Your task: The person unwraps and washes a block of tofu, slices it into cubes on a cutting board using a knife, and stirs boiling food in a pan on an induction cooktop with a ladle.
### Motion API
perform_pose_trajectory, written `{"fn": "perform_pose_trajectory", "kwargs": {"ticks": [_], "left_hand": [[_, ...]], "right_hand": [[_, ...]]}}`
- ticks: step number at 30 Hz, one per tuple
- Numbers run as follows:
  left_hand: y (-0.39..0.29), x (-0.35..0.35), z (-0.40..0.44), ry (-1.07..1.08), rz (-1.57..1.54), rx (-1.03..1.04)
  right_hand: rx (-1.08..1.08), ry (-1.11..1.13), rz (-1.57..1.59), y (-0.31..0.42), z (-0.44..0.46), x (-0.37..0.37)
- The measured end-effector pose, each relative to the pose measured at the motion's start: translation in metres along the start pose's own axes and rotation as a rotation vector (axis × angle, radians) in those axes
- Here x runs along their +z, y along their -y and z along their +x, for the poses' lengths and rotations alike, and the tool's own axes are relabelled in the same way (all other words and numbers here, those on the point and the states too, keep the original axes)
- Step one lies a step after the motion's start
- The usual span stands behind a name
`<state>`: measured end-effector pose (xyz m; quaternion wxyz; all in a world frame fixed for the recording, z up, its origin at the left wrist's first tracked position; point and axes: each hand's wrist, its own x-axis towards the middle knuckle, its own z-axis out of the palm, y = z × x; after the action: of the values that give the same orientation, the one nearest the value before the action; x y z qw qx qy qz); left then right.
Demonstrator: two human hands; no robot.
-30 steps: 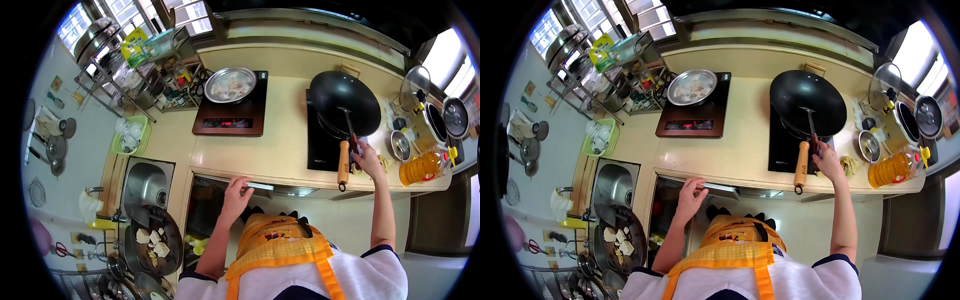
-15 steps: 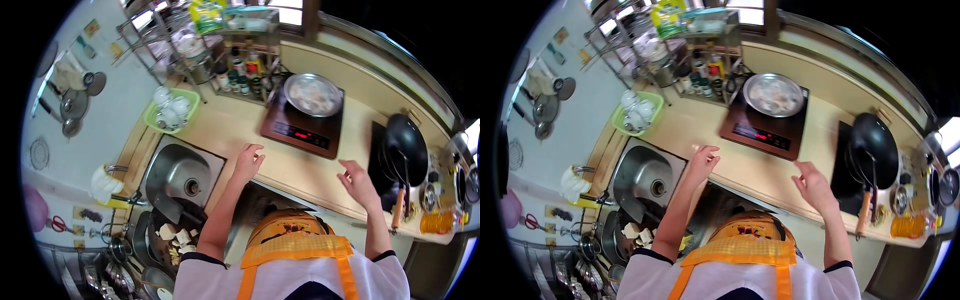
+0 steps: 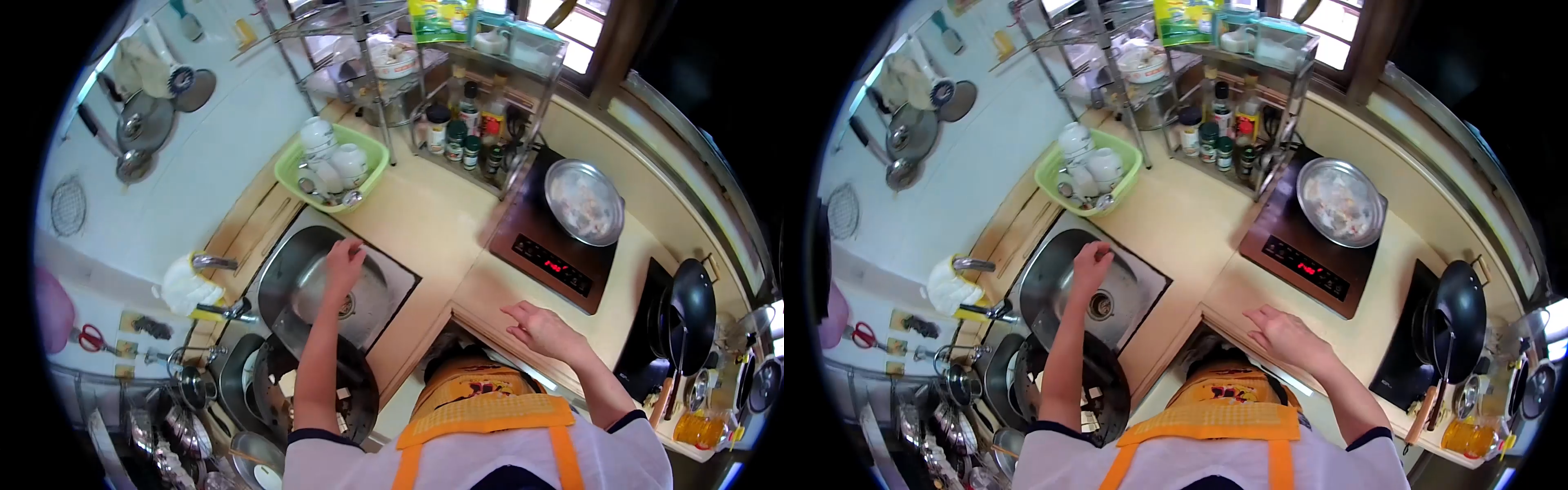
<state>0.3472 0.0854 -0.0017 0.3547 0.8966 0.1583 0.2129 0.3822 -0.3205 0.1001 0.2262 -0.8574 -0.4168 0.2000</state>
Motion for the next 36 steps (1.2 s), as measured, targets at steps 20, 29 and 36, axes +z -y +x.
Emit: {"fn": "perform_pose_trajectory", "kwargs": {"ticks": [20, 29, 36], "left_hand": [[-0.068, -0.004, -0.034, 0.077, 0.054, 0.020], [-0.080, 0.009, -0.042, 0.132, 0.030, 0.009], [-0.048, -0.041, 0.017, 0.061, 0.137, 0.101]], "right_hand": [[0.117, -0.058, 0.142, -0.057, -0.082, -0.003], [0.143, -0.104, 0.180, -0.066, -0.081, 0.012], [0.084, -0.066, 0.246, -0.046, -0.034, 0.026]]}}
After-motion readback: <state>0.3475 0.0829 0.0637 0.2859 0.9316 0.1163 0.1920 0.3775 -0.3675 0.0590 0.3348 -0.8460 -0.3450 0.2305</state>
